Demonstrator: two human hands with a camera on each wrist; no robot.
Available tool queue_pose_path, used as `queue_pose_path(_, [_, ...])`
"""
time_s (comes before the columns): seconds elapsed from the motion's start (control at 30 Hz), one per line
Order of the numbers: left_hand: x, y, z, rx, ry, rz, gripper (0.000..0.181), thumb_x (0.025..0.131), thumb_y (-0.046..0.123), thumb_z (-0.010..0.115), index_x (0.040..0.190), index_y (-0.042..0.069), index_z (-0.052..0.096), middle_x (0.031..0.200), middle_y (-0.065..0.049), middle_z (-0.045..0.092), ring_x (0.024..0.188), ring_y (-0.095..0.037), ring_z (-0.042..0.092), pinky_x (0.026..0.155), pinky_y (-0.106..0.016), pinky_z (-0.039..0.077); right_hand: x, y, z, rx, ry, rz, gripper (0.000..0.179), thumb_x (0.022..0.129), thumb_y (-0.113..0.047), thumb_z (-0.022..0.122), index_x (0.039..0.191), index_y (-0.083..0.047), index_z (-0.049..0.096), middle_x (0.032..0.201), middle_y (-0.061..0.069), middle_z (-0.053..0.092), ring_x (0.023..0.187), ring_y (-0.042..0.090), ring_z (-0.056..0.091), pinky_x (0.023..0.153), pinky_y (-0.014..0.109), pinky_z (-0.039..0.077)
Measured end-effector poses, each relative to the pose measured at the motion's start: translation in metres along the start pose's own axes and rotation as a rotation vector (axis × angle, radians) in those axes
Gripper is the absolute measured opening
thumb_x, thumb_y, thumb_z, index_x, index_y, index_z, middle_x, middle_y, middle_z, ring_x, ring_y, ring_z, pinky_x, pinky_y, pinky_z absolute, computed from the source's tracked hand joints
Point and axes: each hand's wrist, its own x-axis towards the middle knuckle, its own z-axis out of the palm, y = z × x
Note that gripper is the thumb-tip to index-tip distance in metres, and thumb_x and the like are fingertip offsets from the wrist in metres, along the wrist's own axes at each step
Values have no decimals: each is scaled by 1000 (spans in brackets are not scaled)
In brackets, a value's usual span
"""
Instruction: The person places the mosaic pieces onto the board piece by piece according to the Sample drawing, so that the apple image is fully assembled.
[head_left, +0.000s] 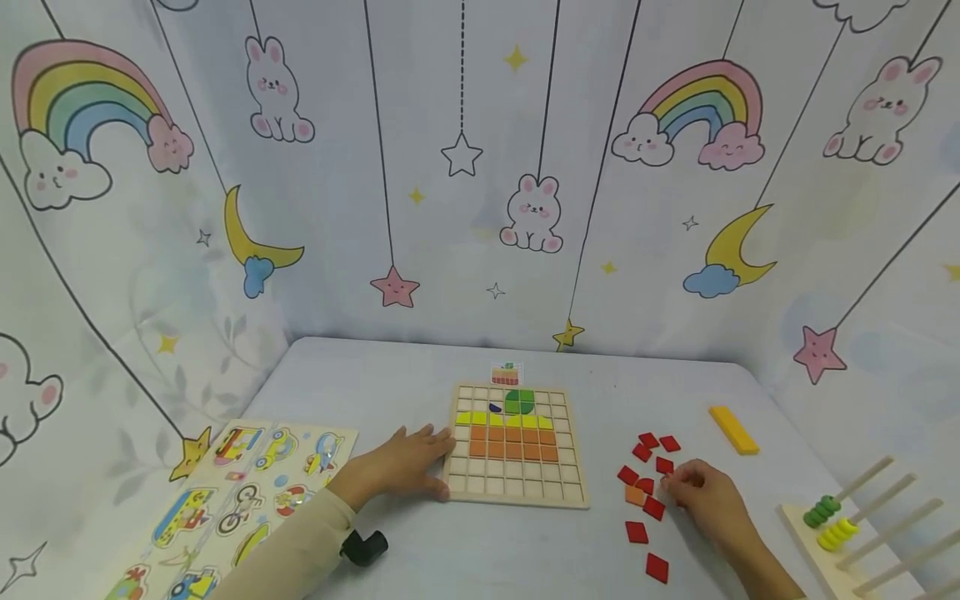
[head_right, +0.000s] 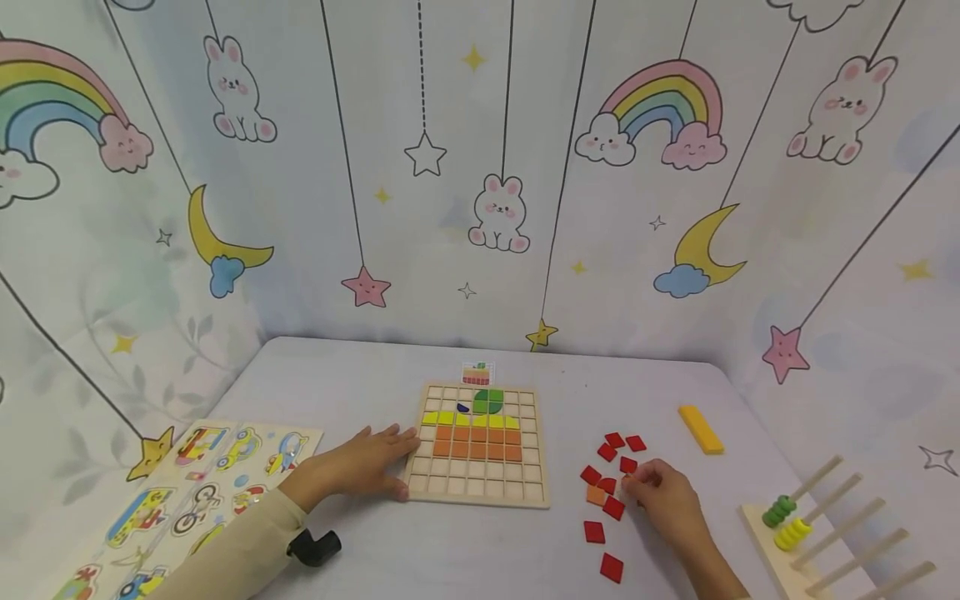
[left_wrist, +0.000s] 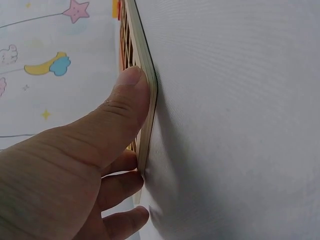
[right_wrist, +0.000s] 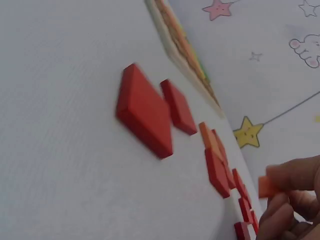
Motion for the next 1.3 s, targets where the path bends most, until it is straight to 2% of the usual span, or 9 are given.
queue_pose_path(0.17, [0,0,0,7,2,0,83,84,57,75,151,15,49,162,-5,40,151,-35,31,118,-68,23,0,-18,5,324,-55,-36,50,101,-37,64,137,-6,48,90,3,62,70,16,55,61,23,52])
queue_pose_path(0.27, [0,0,1,6,5,2,83,84,57,76,152,15,49,162,-5,40,151,-36,31,118,-68,23,5,-34,17,467,-90,-84,50,101,-38,65,138,-8,51,93,2,64,71,12,58,64,19,54])
queue_pose_path(0.37, [0,-1,2,4,8,7,83,85,57,75,152,15,49,162,-5,40,151,-36,31,118,-68,23,13,-50,34,566,-148,-140,48,100,-32,67,139,-7,52,99,2,69,76,10,64,68,18,56])
queue_pose_path(0.57, [1,-3,2,11,16,13,83,84,57,75,152,16,49,162,-6,40,151,-36,31,117,-69,23,32,-92,75,669,-266,-156,55,101,-16,65,150,-6,43,111,6,73,78,9,69,69,16,57])
queue_pose_path(0.83, [1,-3,3,-5,11,11,84,84,57,75,152,15,49,162,-6,39,152,-37,31,117,-69,22,54,-135,148,708,-405,-202,53,98,-5,65,147,3,44,107,17,74,70,10,71,63,18,57])
queue_pose_path(0.97, [-1,-4,1,-7,11,19,85,84,58,75,152,14,49,162,-7,40,151,-37,31,117,-70,23,51,-152,180,577,-427,-211,48,95,-6,69,139,3,52,97,14,74,64,9,66,59,18,55])
queue_pose_path(1.13, [0,-4,1,10,13,28,85,85,59,73,152,13,49,162,-6,40,151,-37,32,116,-71,24,42,-167,208,254,-375,-281,35,90,-10,76,124,-4,66,74,2,61,52,9,52,49,19,46])
queue_pose_path(1.23, [0,-5,2,21,14,31,85,85,61,72,152,13,49,162,-6,40,151,-38,32,115,-72,25,40,-172,217,117,-326,-334,31,87,-8,77,117,-6,70,75,2,62,53,10,52,48,20,45])
queue_pose_path(1.3, [1,-5,3,24,14,31,85,85,61,71,152,13,49,162,-6,40,151,-37,32,114,-72,25,39,-174,221,66,-312,-367,30,85,-7,77,114,-6,71,79,3,65,59,11,56,53,22,47])
